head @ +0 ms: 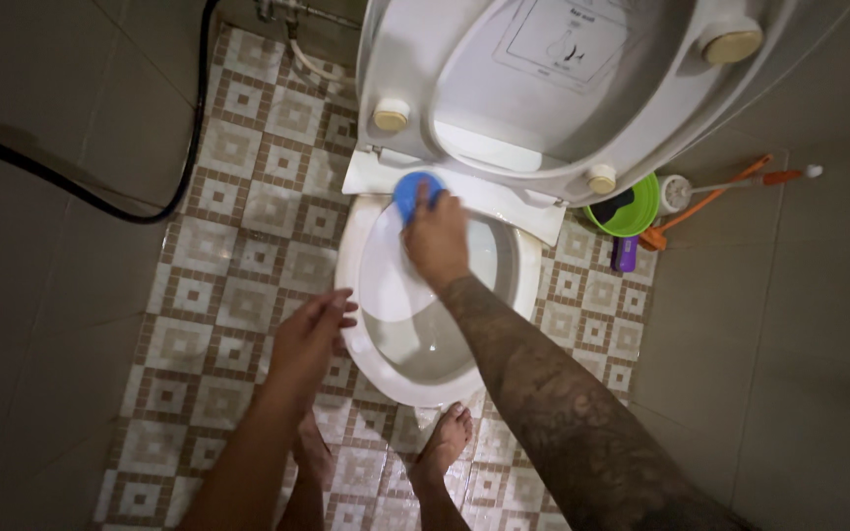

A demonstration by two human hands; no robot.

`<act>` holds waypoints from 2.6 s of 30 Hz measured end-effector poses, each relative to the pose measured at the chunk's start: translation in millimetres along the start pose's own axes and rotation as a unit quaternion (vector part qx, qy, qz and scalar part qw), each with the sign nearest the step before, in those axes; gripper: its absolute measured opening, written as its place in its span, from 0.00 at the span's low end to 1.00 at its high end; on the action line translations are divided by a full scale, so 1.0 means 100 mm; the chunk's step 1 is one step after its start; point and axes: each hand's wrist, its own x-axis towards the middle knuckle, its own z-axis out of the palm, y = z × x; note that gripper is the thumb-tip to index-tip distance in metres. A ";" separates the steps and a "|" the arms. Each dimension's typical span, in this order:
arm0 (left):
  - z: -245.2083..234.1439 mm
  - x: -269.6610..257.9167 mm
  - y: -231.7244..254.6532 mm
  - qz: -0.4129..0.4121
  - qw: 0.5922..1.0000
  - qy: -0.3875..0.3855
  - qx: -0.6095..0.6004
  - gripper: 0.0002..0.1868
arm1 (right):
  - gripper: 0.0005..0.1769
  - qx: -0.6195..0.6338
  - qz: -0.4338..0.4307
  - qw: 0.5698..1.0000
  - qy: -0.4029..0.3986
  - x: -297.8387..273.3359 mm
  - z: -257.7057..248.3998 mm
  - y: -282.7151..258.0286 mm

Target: The person cleans a toilet by wiping the underside of the seat and the rim with a blue sponge. They then pour blue cleaning liquid into the bowl and scrub the interior with the sponge. Finally, they wipe the exterior base and tank of the toilet.

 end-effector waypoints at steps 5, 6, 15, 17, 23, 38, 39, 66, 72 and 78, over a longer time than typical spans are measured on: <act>-0.02 -0.14 -0.25 0.020 0.999 0.004 -0.032 0.21 | 0.46 0.019 -0.141 0.989 -0.036 0.06 -0.06 -0.37; -0.05 -0.09 -0.27 0.036 0.998 0.002 -0.052 0.21 | 0.46 0.014 -0.146 0.989 -0.033 0.13 -0.05 -0.39; -0.30 0.10 -0.16 0.045 0.998 0.025 -0.043 0.22 | 0.41 -0.007 -0.119 0.993 0.008 0.63 0.31 -0.66; -0.36 0.08 -0.10 0.046 0.998 0.027 -0.040 0.22 | 0.43 0.000 -0.101 0.995 -0.013 0.55 0.25 -0.66; -0.50 0.08 -0.21 0.034 0.995 0.028 -0.087 0.22 | 0.45 -0.059 -0.113 0.987 -0.098 0.32 0.01 -0.50; -0.57 0.05 -0.43 0.035 0.996 0.028 -0.083 0.21 | 0.50 -0.058 -0.107 0.990 -0.071 0.07 0.12 -0.52; -0.58 0.10 -0.43 0.041 0.995 0.025 -0.088 0.22 | 0.50 -0.064 -0.105 0.990 -0.072 0.12 0.11 -0.55; 0.45 -0.04 -0.20 0.041 0.997 -0.063 -0.002 0.21 | 0.47 -0.049 0.210 0.976 0.017 -0.71 -0.12 1.98; 0.66 -0.10 -0.19 0.011 0.999 -0.051 -0.008 0.20 | 0.46 -0.137 0.056 0.989 -0.012 -0.88 -0.43 1.88; 0.78 -0.07 -0.20 0.038 0.996 -0.074 0.020 0.20 | 0.44 -0.047 0.145 0.988 -0.003 -0.75 -0.46 1.94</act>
